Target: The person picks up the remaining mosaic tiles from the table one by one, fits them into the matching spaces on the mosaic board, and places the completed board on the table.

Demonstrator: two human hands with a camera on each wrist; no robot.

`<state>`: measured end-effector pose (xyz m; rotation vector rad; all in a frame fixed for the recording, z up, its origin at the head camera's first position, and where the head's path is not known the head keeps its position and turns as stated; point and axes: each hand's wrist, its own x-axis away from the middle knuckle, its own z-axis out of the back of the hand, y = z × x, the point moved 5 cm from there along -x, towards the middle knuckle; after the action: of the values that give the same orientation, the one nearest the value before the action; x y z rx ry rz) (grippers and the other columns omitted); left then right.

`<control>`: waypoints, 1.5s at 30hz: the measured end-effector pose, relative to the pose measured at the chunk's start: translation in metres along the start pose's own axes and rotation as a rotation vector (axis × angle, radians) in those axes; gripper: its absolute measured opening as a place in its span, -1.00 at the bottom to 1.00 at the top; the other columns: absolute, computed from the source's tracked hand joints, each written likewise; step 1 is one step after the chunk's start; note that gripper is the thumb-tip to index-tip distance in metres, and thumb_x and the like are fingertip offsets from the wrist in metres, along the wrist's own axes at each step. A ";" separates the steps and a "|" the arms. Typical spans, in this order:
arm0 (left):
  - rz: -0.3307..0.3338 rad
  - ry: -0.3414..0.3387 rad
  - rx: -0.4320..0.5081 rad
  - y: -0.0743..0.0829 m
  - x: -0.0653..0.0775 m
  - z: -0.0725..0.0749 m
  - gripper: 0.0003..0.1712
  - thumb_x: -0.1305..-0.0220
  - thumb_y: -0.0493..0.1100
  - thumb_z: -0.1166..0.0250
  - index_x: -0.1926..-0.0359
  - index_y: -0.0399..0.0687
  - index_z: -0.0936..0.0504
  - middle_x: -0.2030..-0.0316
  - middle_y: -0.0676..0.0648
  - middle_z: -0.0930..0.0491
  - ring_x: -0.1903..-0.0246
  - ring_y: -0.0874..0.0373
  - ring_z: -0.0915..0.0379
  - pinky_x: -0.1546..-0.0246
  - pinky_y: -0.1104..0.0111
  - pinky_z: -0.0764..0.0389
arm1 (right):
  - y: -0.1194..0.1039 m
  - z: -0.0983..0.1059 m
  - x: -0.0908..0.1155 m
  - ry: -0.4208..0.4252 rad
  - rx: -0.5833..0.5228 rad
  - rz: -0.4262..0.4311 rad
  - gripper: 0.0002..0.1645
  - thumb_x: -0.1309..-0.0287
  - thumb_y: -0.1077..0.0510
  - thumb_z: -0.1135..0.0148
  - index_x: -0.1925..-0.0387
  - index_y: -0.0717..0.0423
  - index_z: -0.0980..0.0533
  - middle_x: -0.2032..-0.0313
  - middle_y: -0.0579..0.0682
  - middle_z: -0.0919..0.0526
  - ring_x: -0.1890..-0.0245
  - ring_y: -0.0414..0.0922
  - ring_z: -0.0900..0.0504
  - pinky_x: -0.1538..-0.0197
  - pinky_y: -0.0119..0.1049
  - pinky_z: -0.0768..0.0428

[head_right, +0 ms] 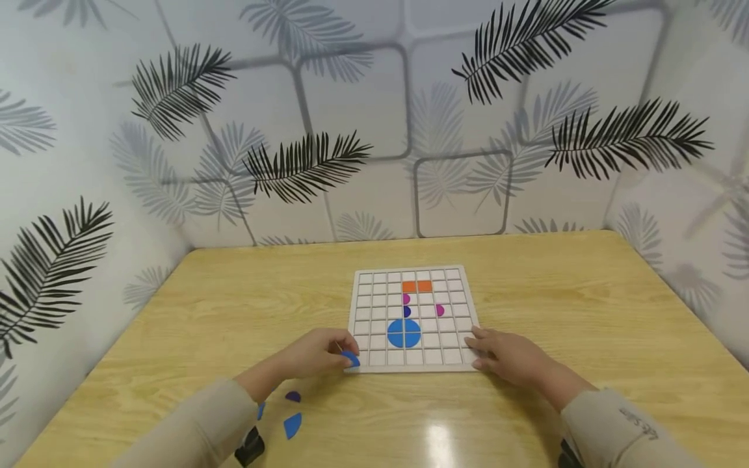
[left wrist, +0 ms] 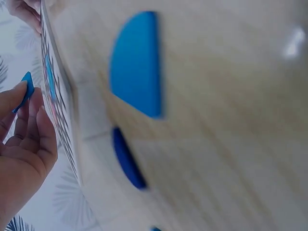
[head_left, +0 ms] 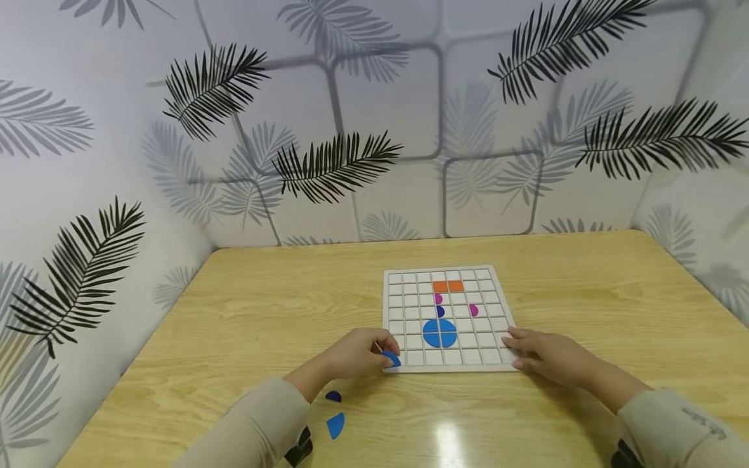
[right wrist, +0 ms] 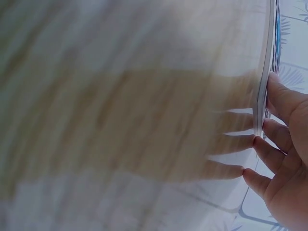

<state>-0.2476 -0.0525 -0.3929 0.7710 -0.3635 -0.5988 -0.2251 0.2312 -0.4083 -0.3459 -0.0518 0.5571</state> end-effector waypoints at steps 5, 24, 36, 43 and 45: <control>0.023 0.020 0.027 0.011 -0.017 -0.003 -0.91 -0.07 -0.28 -0.21 0.36 -0.04 -0.51 0.45 0.09 -0.45 0.45 0.23 -0.39 0.39 0.44 -0.41 | -0.001 0.001 0.002 0.012 0.000 0.003 -0.45 -0.05 -0.03 -0.10 -0.01 0.23 -0.41 -0.08 0.23 -0.32 -0.03 0.21 -0.29 0.01 0.07 -0.26; -0.059 0.021 0.090 0.038 -0.058 -0.019 -0.88 0.00 -0.28 -0.27 0.38 -0.10 -0.50 0.44 0.07 -0.45 0.50 0.25 -0.37 0.49 0.49 -0.43 | -0.003 0.006 0.001 0.012 -0.004 0.002 -0.46 -0.04 -0.02 -0.10 0.00 0.24 -0.42 -0.08 0.23 -0.32 -0.03 0.21 -0.30 0.01 0.05 -0.27; -0.058 -0.028 -0.052 0.045 -0.078 -0.033 -0.83 -0.09 -0.25 -0.20 0.26 0.03 -0.60 0.31 0.18 -0.53 0.41 0.32 -0.34 0.42 0.52 -0.40 | -0.002 0.005 0.001 0.003 -0.008 0.001 -0.47 -0.04 -0.02 -0.11 0.00 0.22 -0.42 -0.07 0.22 -0.33 -0.03 0.19 -0.30 0.01 0.04 -0.27; -0.078 -0.040 -0.111 0.051 -0.092 -0.039 -0.81 -0.13 -0.22 -0.17 0.20 0.03 -0.58 0.39 0.18 -0.49 0.40 0.33 -0.36 0.41 0.53 -0.39 | -0.001 0.005 0.002 -0.007 -0.012 -0.010 -0.48 -0.05 -0.02 -0.10 0.00 0.22 -0.42 -0.08 0.22 -0.33 -0.03 0.19 -0.31 0.01 0.04 -0.28; -0.083 -0.038 -0.112 0.053 -0.096 -0.041 -0.83 -0.12 -0.22 -0.17 0.22 0.02 -0.56 0.41 0.16 -0.48 0.39 0.33 -0.36 0.41 0.53 -0.40 | -0.001 0.004 0.002 -0.009 -0.018 -0.009 -0.47 -0.06 -0.02 -0.09 0.00 0.22 -0.42 -0.08 0.22 -0.32 -0.03 0.20 -0.31 0.01 0.05 -0.28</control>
<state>-0.2816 0.0596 -0.3897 0.6709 -0.3306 -0.7069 -0.2235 0.2329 -0.4041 -0.3604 -0.0671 0.5500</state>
